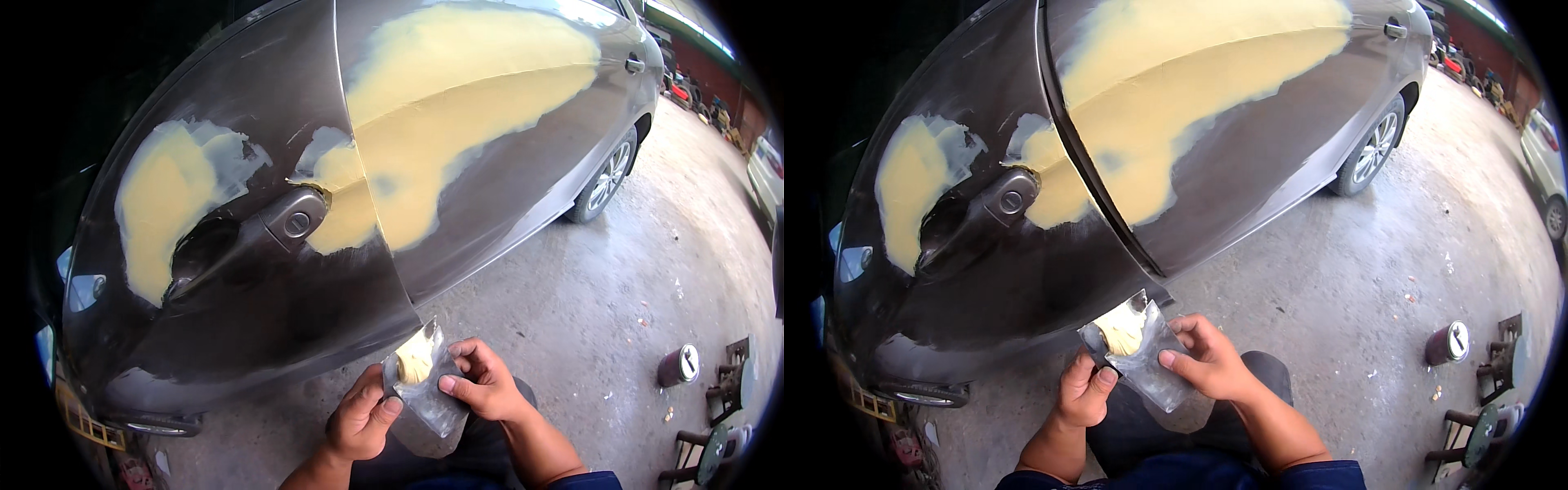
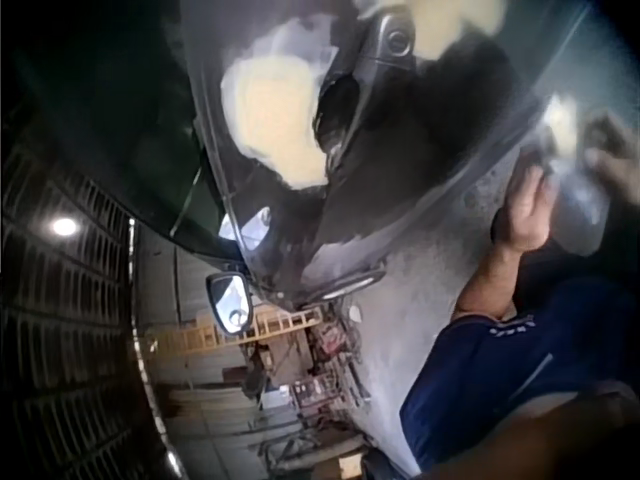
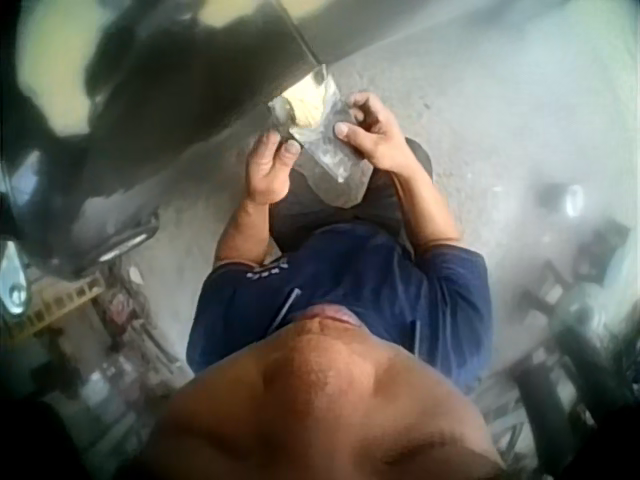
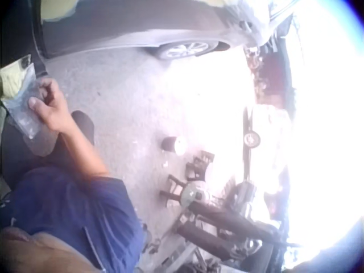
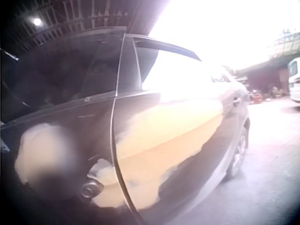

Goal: The person applies a beige body filler to the side door and front bumper of a gray car using a metal spreader. They smooth the filler over the surface, working around the door handle and near the headlight and grille.

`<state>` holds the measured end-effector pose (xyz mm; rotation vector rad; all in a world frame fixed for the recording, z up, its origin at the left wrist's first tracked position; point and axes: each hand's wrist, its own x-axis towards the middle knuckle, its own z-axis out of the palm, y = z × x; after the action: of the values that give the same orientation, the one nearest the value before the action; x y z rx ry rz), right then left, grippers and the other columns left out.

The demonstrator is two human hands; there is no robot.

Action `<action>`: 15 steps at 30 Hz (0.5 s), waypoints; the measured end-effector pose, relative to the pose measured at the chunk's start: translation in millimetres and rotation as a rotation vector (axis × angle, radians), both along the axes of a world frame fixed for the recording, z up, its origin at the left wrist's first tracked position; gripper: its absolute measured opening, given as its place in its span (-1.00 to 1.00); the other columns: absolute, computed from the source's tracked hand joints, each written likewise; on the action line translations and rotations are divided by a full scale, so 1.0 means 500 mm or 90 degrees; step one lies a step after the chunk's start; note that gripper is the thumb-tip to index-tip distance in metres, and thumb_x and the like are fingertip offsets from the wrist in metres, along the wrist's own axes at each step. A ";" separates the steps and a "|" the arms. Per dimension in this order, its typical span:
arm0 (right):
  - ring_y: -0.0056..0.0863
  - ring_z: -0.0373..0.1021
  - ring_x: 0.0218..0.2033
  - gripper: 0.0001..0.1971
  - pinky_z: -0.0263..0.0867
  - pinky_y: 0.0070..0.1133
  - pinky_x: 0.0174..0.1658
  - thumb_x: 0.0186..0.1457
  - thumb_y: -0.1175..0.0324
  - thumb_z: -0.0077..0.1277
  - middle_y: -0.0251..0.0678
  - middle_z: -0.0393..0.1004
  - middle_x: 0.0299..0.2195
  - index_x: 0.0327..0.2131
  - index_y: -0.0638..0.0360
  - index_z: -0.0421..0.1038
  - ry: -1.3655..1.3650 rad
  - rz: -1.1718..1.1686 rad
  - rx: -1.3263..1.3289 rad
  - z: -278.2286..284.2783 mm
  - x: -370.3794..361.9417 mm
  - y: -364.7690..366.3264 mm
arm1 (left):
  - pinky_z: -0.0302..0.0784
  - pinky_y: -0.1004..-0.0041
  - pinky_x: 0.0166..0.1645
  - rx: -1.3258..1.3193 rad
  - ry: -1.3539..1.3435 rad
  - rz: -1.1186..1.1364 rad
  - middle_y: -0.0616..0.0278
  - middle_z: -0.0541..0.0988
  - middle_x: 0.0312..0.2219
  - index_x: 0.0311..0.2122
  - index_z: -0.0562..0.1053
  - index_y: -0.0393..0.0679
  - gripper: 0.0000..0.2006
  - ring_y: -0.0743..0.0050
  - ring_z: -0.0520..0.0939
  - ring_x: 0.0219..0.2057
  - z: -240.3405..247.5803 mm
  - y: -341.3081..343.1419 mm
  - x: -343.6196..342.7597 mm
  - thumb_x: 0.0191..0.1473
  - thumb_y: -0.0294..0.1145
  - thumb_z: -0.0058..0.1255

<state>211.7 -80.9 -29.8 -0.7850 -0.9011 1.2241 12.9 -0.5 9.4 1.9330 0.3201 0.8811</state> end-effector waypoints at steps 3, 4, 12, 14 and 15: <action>-0.57 0.29 -0.03 -0.64 0.24 -0.58 -0.01 0.08 0.60 0.03 -0.25 0.40 -0.10 -0.05 0.29 0.22 0.031 0.014 0.002 0.004 0.021 -0.003 | 0.44 0.33 -0.05 0.181 0.074 0.057 -0.07 0.48 -0.14 -0.01 0.39 -0.32 -0.67 0.03 0.53 -0.11 0.006 0.006 0.006 0.07 -0.57 -0.03; -0.57 0.30 -0.03 -0.64 0.25 -0.58 -0.02 0.08 0.60 0.03 -0.24 0.40 -0.10 -0.04 0.30 0.22 0.039 0.020 0.000 0.009 0.030 -0.005 | 0.45 0.33 -0.07 0.207 0.098 0.057 -0.08 0.49 -0.16 -0.01 0.39 -0.32 -0.66 0.02 0.54 -0.13 0.006 0.012 0.008 0.06 -0.58 -0.01; -0.26 0.37 0.00 -0.62 0.27 -0.47 0.05 -0.02 0.70 0.00 -0.14 0.46 -0.10 -0.06 0.28 0.43 -0.272 -0.041 0.343 0.069 0.095 0.004 | 0.44 0.51 -0.10 -0.283 0.066 0.013 0.17 0.55 -0.19 0.00 0.37 -0.37 -0.69 0.48 0.54 -0.20 -0.089 0.044 -0.045 0.14 -0.55 -0.06; -0.13 0.33 0.04 -0.53 0.28 -0.41 0.06 -0.14 0.69 0.00 -0.11 0.40 -0.03 -0.07 0.17 0.47 -0.345 0.011 0.376 0.093 0.088 0.013 | 0.39 0.58 -0.09 -0.405 -0.033 -0.062 0.26 0.55 -0.22 -0.01 0.38 -0.38 -0.71 0.63 0.49 -0.22 -0.090 0.046 -0.035 0.16 -0.55 -0.08; -0.13 0.31 0.05 -0.51 0.28 -0.40 0.06 -0.16 0.67 0.00 -0.13 0.38 0.00 -0.05 0.14 0.47 -0.384 0.035 0.357 0.096 0.086 0.010 | 0.38 0.58 -0.09 -0.426 -0.060 -0.076 0.25 0.55 -0.23 -0.01 0.38 -0.38 -0.71 0.62 0.49 -0.22 -0.084 0.046 -0.023 0.16 -0.55 -0.08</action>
<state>254.6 -75.9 18.4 -0.6737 -1.6769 0.7124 1.6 22.7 -32.4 1.2730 0.3811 0.6710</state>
